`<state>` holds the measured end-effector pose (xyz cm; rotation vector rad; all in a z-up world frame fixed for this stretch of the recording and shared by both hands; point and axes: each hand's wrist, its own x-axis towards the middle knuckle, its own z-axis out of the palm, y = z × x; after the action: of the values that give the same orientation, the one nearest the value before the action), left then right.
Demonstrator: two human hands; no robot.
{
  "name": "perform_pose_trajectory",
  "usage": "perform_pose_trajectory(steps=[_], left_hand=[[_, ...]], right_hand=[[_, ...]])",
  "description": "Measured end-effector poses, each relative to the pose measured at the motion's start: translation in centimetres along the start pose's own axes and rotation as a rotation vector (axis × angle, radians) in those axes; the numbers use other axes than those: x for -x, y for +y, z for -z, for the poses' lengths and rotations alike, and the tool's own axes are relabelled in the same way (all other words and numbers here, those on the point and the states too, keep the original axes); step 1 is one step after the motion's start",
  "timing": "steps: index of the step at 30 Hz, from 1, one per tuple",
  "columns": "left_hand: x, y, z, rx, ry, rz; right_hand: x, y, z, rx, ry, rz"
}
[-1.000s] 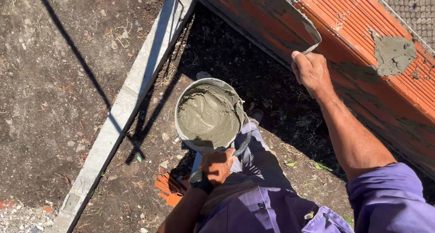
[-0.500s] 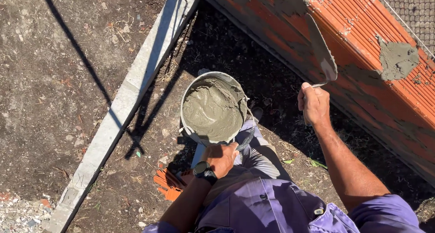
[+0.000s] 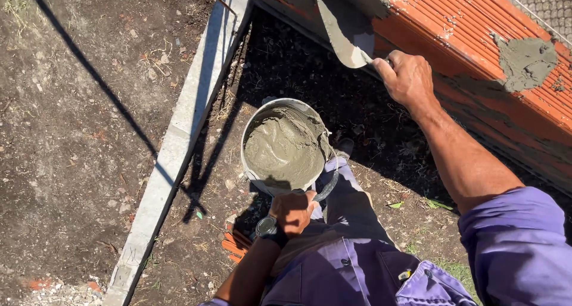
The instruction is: The person scoops cement from a bucket using a trowel and applies it to the top of a red brick wall. The person repeatedly scoops and spreads the cement along the wall's surface.
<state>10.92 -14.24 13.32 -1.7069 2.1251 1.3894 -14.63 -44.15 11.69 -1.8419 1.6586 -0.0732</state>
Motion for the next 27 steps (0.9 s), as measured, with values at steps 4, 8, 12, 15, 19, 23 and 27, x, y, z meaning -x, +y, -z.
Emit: perform_pose_trajectory(steps=[4,8,12,15,19,23,27], left_hand=[[-0.2,0.0,2.5,0.027,-0.137,-0.013],[-0.5,-0.8,2.2,0.085,-0.169,0.061],[-1.5,-1.4,1.4,0.011,-0.162,0.045],[-2.3,-1.1,1.9,-0.106,-0.107,0.059],[-3.2,-2.3,1.4,-0.118,-0.130,0.092],[-4.9,-4.4,0.8,0.076,-0.218,0.048],[-7.2,-2.6,2.4,-0.014,-0.297,0.003]], right_hand=[[3.0,2.4,1.7,0.005,0.044,-0.067],[7.1,4.7,2.2,-0.024,0.079,-0.145],[7.9,-0.2,2.0,-0.079,0.090,-0.180],[4.9,-5.4,1.9,-0.185,0.015,-0.193],[2.4,-5.6,1.2,-0.250,0.114,-0.133],[6.2,-2.2,2.7,-0.195,0.182,-0.192],[12.7,2.2,5.3,-0.216,0.221,-0.369]])
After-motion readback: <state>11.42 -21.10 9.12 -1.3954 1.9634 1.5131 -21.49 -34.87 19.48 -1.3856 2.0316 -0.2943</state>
